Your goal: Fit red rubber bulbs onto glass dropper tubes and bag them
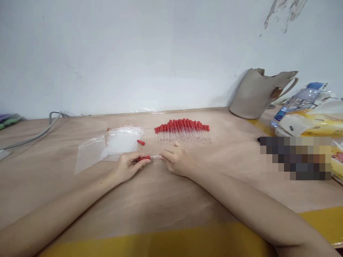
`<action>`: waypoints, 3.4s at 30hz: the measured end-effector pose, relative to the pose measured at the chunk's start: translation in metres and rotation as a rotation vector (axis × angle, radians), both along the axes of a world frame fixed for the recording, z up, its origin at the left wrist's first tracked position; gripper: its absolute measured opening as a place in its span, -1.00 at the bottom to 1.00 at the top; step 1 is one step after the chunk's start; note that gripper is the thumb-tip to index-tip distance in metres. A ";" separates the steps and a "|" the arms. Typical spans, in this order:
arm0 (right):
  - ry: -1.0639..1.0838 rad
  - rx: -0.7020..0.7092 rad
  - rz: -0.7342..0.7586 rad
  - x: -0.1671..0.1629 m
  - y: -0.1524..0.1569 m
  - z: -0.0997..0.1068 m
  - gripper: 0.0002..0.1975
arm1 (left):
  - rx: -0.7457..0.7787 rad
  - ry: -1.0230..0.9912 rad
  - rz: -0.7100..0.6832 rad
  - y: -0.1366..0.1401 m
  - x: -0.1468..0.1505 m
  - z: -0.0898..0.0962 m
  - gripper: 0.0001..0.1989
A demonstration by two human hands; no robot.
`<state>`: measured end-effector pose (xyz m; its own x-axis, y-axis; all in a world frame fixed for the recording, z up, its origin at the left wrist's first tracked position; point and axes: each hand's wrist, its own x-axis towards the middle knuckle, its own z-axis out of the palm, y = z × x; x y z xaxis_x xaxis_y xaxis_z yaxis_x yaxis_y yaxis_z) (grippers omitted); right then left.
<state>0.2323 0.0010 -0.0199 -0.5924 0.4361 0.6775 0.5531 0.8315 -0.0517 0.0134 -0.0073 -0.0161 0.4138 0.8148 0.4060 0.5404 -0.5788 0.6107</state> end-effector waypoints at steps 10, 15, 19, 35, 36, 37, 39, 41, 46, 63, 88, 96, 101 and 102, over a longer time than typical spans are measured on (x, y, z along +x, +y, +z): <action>-0.056 0.011 -0.057 -0.011 -0.006 0.001 -0.72 | 0.093 0.053 -0.054 -0.003 0.001 0.001 -0.83; -0.092 -0.141 -0.063 -0.014 -0.009 0.003 -0.70 | 0.154 0.067 -0.073 -0.001 0.000 -0.003 -0.83; -0.117 -0.294 -0.075 -0.018 -0.010 0.007 -0.70 | 0.241 0.119 -0.122 0.002 -0.002 -0.003 -0.84; 0.158 -0.660 -0.658 -0.011 0.053 0.045 -0.73 | 0.252 0.269 0.257 0.013 -0.015 0.004 -0.70; 0.140 -0.604 -0.722 -0.015 0.060 0.043 -0.72 | 0.250 0.275 0.260 0.013 -0.015 0.004 -0.70; 0.117 -0.563 -0.772 -0.019 0.066 0.041 -0.72 | 0.248 0.280 0.262 0.013 -0.016 0.003 -0.71; 0.071 -0.518 -0.846 -0.028 0.075 0.036 -0.69 | 0.247 0.282 0.262 0.013 -0.016 0.003 -0.72; 0.034 -0.498 -0.901 -0.034 0.080 0.033 -0.67 | 0.254 0.273 0.255 0.014 -0.017 0.003 -0.72; -0.039 -0.501 -0.930 -0.038 0.086 0.027 -0.66 | 0.253 0.289 0.184 0.017 -0.017 0.002 -0.67; -0.066 -0.504 -0.696 -0.107 0.093 0.028 -0.69 | 0.210 0.299 0.211 0.017 -0.017 0.000 -0.61; 0.047 -0.255 -0.143 0.013 0.004 -0.004 -0.85 | 0.212 0.183 0.241 0.016 -0.013 0.000 -0.92; 0.123 -0.227 -0.157 0.007 0.001 -0.001 -0.83 | 0.260 0.165 0.107 0.006 -0.005 0.002 -0.77; 0.137 -0.195 -0.172 -0.003 -0.003 -0.003 -0.78 | 0.223 0.160 0.060 0.004 0.000 0.002 -0.79; 0.138 -0.185 -0.171 -0.005 -0.003 -0.003 -0.78 | 0.215 0.158 0.054 0.004 0.000 0.002 -0.79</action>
<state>0.2274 -0.0023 -0.0233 -0.4074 0.6451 0.6464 0.6616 0.6964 -0.2781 0.0136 -0.0035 -0.0143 0.4442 0.7395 0.5057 0.6531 -0.6537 0.3823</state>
